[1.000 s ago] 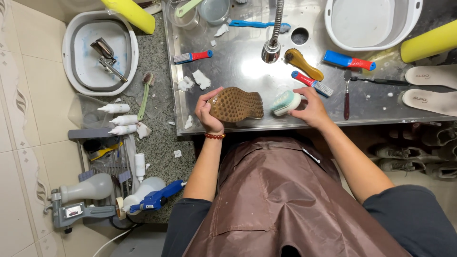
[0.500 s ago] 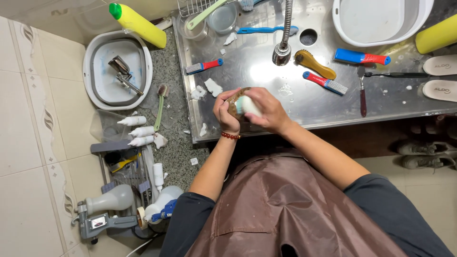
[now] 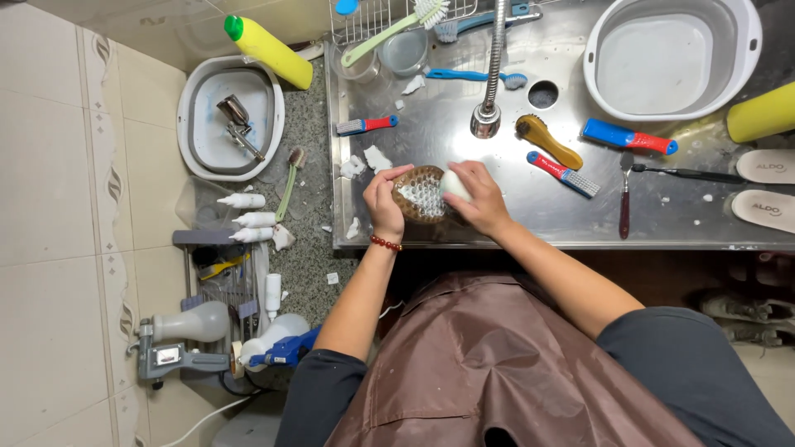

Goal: Cleaning a white sneaker using a brush, water, and detergent at a sink.

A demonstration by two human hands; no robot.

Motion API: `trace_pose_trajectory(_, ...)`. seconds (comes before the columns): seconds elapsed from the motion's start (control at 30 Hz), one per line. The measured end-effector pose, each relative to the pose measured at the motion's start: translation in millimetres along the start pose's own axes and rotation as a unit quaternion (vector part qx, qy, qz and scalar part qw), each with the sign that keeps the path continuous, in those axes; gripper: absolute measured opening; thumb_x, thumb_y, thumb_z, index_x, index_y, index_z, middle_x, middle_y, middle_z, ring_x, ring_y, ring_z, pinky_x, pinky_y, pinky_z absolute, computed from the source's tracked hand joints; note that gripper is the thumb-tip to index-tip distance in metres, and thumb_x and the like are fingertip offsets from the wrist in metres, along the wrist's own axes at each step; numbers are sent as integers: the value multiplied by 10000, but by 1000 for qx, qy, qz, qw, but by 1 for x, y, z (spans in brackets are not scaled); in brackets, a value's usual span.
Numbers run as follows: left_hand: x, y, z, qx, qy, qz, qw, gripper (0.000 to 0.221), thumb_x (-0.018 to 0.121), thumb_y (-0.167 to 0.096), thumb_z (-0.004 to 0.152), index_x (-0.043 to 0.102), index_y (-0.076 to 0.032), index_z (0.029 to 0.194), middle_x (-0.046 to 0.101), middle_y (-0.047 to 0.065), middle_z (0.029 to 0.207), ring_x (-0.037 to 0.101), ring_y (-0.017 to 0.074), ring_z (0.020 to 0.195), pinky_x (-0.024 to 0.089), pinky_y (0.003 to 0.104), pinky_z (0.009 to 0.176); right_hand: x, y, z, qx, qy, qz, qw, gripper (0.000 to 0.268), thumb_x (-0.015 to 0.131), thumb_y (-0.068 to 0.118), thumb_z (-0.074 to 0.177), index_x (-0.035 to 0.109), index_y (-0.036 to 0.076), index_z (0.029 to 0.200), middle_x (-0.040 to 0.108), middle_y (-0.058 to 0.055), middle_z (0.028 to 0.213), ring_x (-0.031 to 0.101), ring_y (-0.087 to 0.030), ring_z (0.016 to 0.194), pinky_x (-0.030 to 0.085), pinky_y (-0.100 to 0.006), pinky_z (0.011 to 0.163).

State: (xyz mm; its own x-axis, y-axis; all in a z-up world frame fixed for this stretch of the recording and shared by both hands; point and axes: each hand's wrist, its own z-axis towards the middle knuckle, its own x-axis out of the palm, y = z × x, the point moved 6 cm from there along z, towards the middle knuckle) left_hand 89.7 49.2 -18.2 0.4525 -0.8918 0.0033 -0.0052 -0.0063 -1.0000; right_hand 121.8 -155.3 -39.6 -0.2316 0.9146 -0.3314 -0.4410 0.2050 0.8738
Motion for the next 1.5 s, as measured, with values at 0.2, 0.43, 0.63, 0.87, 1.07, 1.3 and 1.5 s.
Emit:
trace_pose_trajectory(0.2,2,1,-18,27,-7,30,999,381,366,-59,962,716,86,1006,751,174,1048,684,216,970,535,332,917,-1,13,0,-61,-22,27,998,500,783,255,867,640,72,1310,619,-177,1239,630,-340,1125,526,-397,946)
trace_pose_trajectory(0.43,4,-10,-51,51,-46,32,997,391,364,-104,893,689,94,982,740,200,1077,675,238,1007,520,351,966,-5,30,19,10,31,81,996,484,754,259,920,629,60,1342,626,-165,1246,643,-323,1128,515,-371,962)
trace_pose_trajectory(0.63,4,-21,-44,84,-31,54,994,393,371,-111,871,687,94,985,743,198,1089,676,246,1019,514,345,978,0,-42,-35,31,37,58,997,489,736,252,926,615,51,1356,603,-186,1256,624,-342,1153,505,-394,982)
trace_pose_trajectory(0.87,5,2,-25,69,-1,80,994,336,397,-109,904,656,96,968,721,207,985,659,258,943,527,356,910,-10,84,29,-70,-33,10,997,515,807,293,838,640,92,1282,611,-168,1193,625,-325,1078,518,-409,909)
trace_pose_trajectory(1.07,-9,12,-5,85,31,-7,996,372,370,-127,880,669,73,975,742,204,1085,679,249,1001,528,348,968,11,-21,-32,38,-11,-39,998,511,794,291,845,648,92,1293,614,-162,1146,645,-342,1005,542,-416,856)
trace_pose_trajectory(1.3,-4,10,-2,62,48,-25,997,353,384,-140,886,647,78,974,740,228,1072,680,265,984,534,370,955,15,46,-16,-111,-26,-60,992,529,796,302,781,639,98,1242,616,-176,1189,642,-375,1054,545,-438,873)
trace_pose_trajectory(1.5,9,13,-12,59,51,-55,995,352,364,-132,881,639,71,967,726,219,1080,674,256,1023,525,360,981,10,70,8,-117,-34,-94,988,535,808,306,786,661,70,1244,624,-185,1145,645,-372,982,549,-439,825)
